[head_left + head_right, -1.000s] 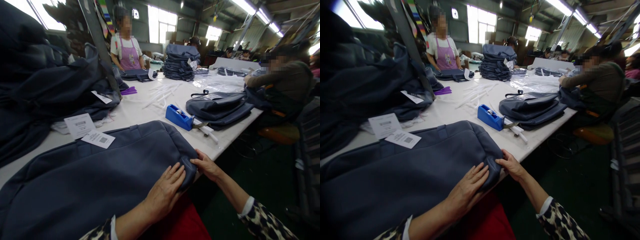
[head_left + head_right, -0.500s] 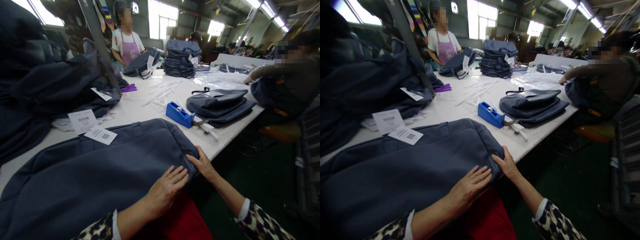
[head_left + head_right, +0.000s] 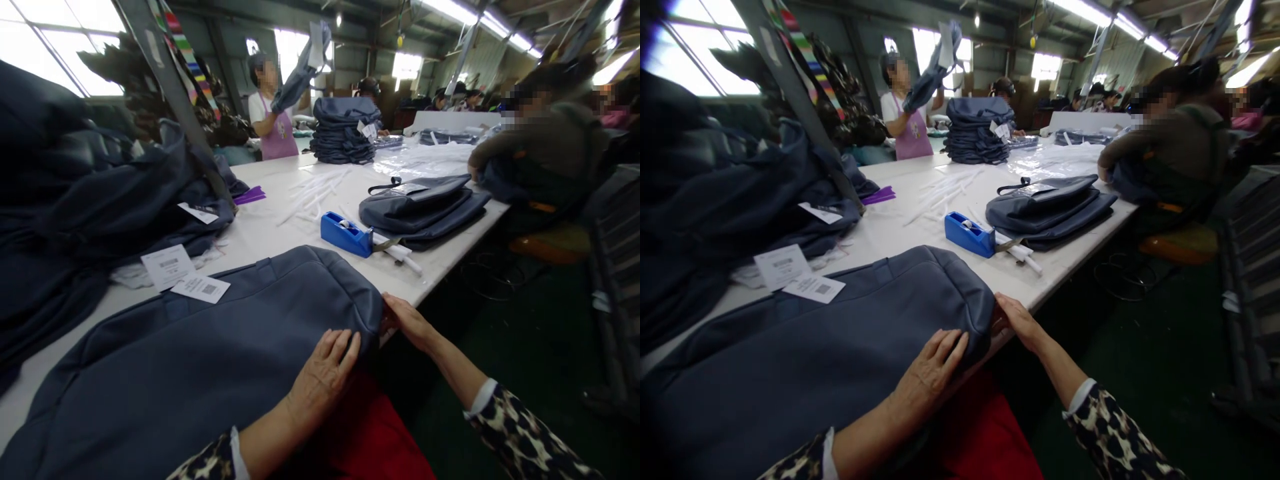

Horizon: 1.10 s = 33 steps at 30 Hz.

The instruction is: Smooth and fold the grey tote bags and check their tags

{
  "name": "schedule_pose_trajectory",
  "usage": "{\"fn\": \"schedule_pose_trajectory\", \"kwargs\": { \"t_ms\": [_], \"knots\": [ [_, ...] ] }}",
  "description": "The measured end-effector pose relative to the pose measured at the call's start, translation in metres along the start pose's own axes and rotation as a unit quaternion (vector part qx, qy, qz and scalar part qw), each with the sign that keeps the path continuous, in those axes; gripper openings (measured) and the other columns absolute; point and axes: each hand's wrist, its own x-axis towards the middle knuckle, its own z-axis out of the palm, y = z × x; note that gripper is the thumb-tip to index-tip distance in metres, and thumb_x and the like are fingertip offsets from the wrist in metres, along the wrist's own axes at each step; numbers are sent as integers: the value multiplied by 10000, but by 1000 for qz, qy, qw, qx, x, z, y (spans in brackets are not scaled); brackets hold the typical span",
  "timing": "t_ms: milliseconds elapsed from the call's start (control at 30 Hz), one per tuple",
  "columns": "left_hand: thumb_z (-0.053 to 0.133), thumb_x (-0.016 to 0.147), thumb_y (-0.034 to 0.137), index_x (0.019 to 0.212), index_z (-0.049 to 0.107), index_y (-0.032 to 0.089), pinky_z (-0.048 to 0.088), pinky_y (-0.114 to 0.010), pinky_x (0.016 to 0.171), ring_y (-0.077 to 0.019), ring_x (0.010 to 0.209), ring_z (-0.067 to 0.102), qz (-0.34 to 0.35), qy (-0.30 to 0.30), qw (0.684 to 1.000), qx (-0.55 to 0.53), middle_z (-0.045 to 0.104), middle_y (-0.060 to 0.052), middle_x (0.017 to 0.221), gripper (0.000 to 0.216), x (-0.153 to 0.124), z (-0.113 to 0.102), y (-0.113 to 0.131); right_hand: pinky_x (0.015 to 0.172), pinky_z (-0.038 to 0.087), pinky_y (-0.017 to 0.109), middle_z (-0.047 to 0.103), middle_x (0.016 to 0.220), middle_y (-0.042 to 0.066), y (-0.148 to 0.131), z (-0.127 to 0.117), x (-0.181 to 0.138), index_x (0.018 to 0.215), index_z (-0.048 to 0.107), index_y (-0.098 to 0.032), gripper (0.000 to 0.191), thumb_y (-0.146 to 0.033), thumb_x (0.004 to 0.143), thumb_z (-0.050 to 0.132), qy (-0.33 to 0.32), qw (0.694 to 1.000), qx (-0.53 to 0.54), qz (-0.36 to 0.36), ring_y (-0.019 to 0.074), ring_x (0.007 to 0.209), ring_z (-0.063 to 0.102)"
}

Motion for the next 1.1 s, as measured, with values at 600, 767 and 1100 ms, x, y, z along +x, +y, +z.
{"fn": "schedule_pose_trajectory", "kwargs": {
  "t_ms": [600, 767, 1100],
  "knots": [
    [311, 963, 46, 1523, 275, 113, 548, -420, 1021, -250, 1287, 534, 94, 99, 991, -11, 582, -170, 1343, 565, -10, -47, -11, 536, 516, 309, 581, 638, -24, 4, 20, -9, 1003, 612, -181, 334, -462, 856, 508, 79, 987, -123, -66, 153, 530, 584],
    [353, 969, 58, 1477, 350, 128, 542, -409, 1030, -232, 1270, 554, 76, 107, 991, -33, 597, -155, 1334, 513, -9, -61, -11, 1117, 353, 542, 457, 1478, 126, -36, 22, -54, 1458, 392, -240, 788, -413, 773, 741, 83, 842, -424, -321, 325, 1361, 415],
    [461, 907, 63, 1403, 440, 146, 496, -340, 1072, -192, 1271, 558, -23, 33, 998, -39, 582, -124, 1377, 504, -15, -99, 0, 1065, 452, 428, 638, 1260, 146, -43, 51, -28, 1340, 532, -117, 467, -76, 875, 518, -9, 560, -630, -537, 246, 1184, 587]
  ]
}}
